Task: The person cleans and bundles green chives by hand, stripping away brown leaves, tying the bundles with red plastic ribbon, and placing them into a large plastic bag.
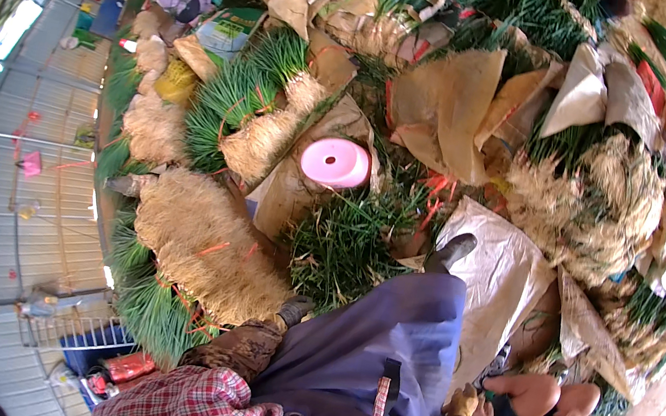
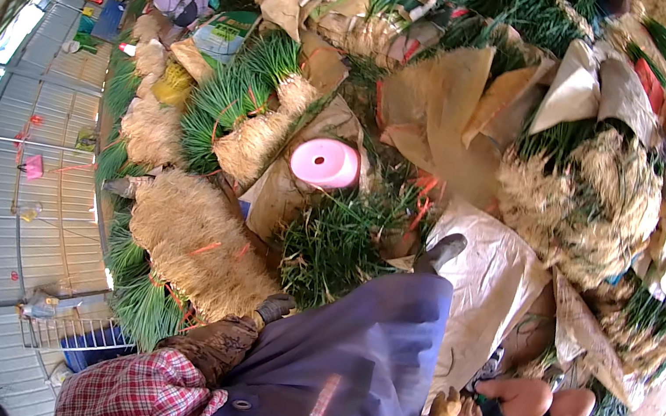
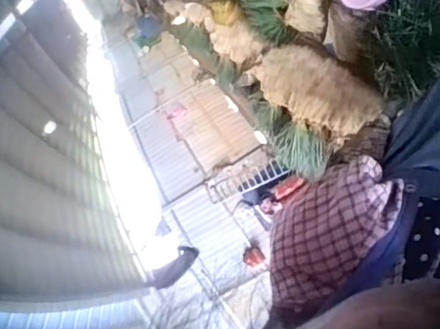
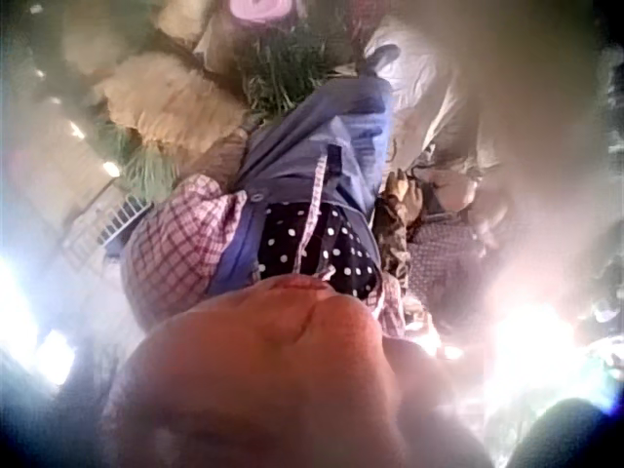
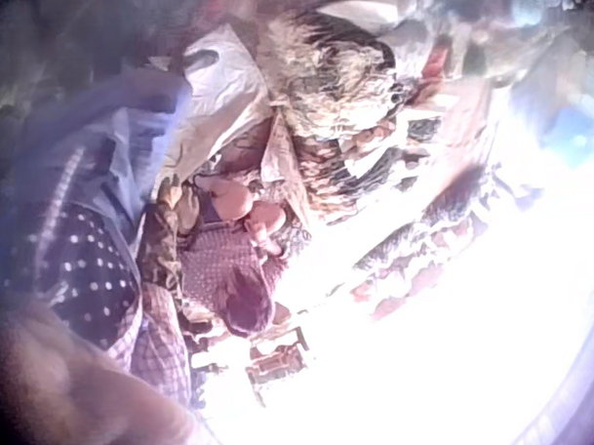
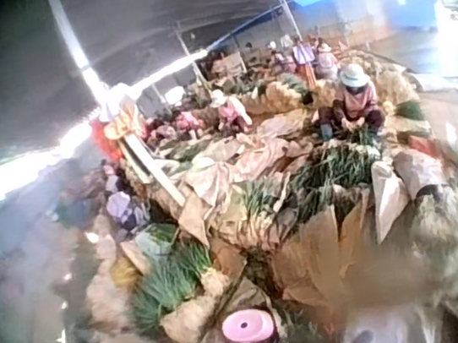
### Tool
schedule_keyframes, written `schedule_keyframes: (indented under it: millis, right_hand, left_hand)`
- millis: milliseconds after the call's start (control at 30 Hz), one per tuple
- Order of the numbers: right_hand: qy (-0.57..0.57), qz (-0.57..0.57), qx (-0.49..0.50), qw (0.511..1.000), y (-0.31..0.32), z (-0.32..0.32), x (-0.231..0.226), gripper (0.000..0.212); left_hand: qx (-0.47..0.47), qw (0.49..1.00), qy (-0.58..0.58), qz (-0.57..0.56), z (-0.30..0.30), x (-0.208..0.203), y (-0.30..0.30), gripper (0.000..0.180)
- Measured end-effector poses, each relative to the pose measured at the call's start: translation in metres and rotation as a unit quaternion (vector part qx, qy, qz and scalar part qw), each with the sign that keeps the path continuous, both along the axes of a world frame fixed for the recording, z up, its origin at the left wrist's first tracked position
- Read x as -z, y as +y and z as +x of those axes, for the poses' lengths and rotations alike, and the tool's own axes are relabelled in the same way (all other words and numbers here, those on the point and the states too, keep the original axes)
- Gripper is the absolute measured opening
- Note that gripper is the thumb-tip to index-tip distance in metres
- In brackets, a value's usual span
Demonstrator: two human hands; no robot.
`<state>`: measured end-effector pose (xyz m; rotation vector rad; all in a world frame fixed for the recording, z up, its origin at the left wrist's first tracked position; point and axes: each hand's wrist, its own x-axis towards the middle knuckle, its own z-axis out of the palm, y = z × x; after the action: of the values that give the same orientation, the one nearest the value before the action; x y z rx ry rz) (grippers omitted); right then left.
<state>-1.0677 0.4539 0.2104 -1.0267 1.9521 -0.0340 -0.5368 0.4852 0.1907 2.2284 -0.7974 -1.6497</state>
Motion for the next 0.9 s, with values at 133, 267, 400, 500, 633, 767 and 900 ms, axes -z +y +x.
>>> schedule_keyframes:
  millis: [133, 267, 400, 500, 633, 767, 900]
  right_hand:
    - [0.017, 0.046, 0.006, 0.999, -0.015, 0.002, 0.027, 0.034]
    - [-0.034, 0.002, -0.042, 0.999, 0.004, -0.027, 0.108, 0.029]
    - [-0.042, 0.046, 0.005, 0.998, -0.115, 0.015, 0.027, 0.024]
    - [0.055, 0.041, -0.226, 0.972, -0.177, 0.020, 0.024, 0.021]
    - [0.029, -0.057, -0.171, 0.983, -0.245, 0.008, 0.037, 0.022]
    - [0.013, -0.009, -0.120, 0.993, -0.342, 0.048, 0.023, 0.035]
    - [-0.082, -0.032, -0.029, 0.996, -0.400, 0.095, 0.037, 0.033]
  left_hand:
    - [-0.274, 0.954, 0.118, 0.002, -0.002, 0.026, -0.055, 0.022]
    - [-0.323, 0.941, 0.095, 0.017, -0.007, -0.020, -0.133, 0.018]
    - [-0.326, 0.943, 0.057, 0.050, -0.014, -0.075, -0.209, 0.019]
    - [-0.389, 0.918, 0.027, 0.074, -0.027, -0.091, -0.265, 0.021]
    - [-0.184, 0.980, -0.022, 0.071, -0.008, -0.100, -0.272, 0.030]
    - [-0.157, 0.986, 0.009, 0.060, 0.049, -0.097, -0.250, 0.034]
    - [-0.237, 0.970, -0.007, 0.060, 0.066, -0.130, -0.331, 0.036]
